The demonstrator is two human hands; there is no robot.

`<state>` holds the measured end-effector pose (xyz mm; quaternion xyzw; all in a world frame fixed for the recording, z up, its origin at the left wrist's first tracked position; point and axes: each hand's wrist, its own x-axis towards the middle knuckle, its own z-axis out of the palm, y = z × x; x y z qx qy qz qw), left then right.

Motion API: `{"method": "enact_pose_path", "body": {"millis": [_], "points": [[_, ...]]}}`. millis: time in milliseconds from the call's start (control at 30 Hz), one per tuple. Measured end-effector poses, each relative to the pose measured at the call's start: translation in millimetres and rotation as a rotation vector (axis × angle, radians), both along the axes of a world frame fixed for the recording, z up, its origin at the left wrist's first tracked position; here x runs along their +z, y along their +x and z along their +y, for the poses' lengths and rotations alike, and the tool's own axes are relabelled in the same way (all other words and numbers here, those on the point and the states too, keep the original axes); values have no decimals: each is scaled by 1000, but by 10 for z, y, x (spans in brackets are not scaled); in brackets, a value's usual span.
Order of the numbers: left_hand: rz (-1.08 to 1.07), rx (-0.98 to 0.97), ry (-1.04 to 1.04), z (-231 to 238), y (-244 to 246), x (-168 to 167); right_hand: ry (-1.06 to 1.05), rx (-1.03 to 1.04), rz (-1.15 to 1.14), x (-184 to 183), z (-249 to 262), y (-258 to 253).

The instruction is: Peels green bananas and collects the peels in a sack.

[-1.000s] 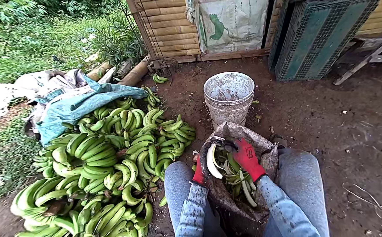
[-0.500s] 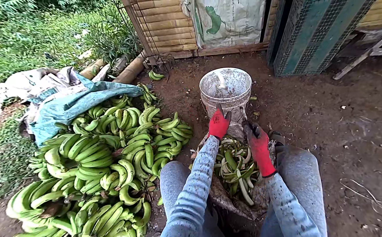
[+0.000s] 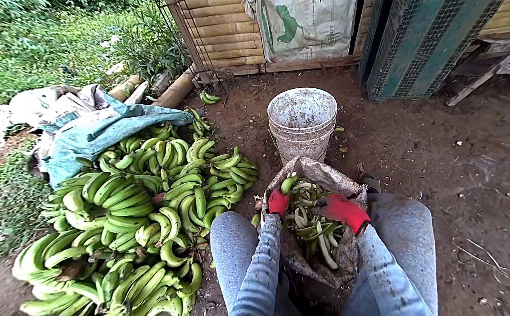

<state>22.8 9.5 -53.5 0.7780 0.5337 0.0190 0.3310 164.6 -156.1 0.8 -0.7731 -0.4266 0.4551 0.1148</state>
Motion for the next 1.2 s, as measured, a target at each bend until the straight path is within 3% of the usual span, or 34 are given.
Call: {"method": "enact_pose_path", "body": {"millis": [100,167,300,400,433,500,567,633,700,733,833,1000,1100,1200], "points": [[-394,67,-45,88,-12,294,-410,379,-176,-54,-52,-527],[-723,98,-242,105,-93,409,-489,499,-219,-135,-85,-838],[-1282,-4,-654,-54,-199,561,-323,307,-253,-489,148,-682],[-1515,-276,-645,134,-468,-20,-198,140,-300,-573,302,-487],[-1483,-107,-565,42,-489,-4,-159,95,-318,-567,336,-446],[-1369,137,-576,-121,-352,377,-108,54,-348,-502,411,-402],[-1297,75,-628,-30,-200,484,-124,98,-323,-312,439,-432],[-1044,1,-511,122,-182,284,-153,191,-229,-247,357,-612],[-776,57,-385,185,-175,124,-168,293,-86,-367,241,-876],[-746,137,-361,183,-167,75,-164,314,-22,-448,193,-979],[-891,384,-342,140,-184,204,-69,257,2,-313,103,-911],[-1090,530,-120,264,-344,746,494,7,80,212,-9,-494],[-1215,582,-167,192,-330,843,663,-20,137,175,78,-676],[-1182,553,-247,52,-306,759,714,-55,234,63,164,-832]]}}
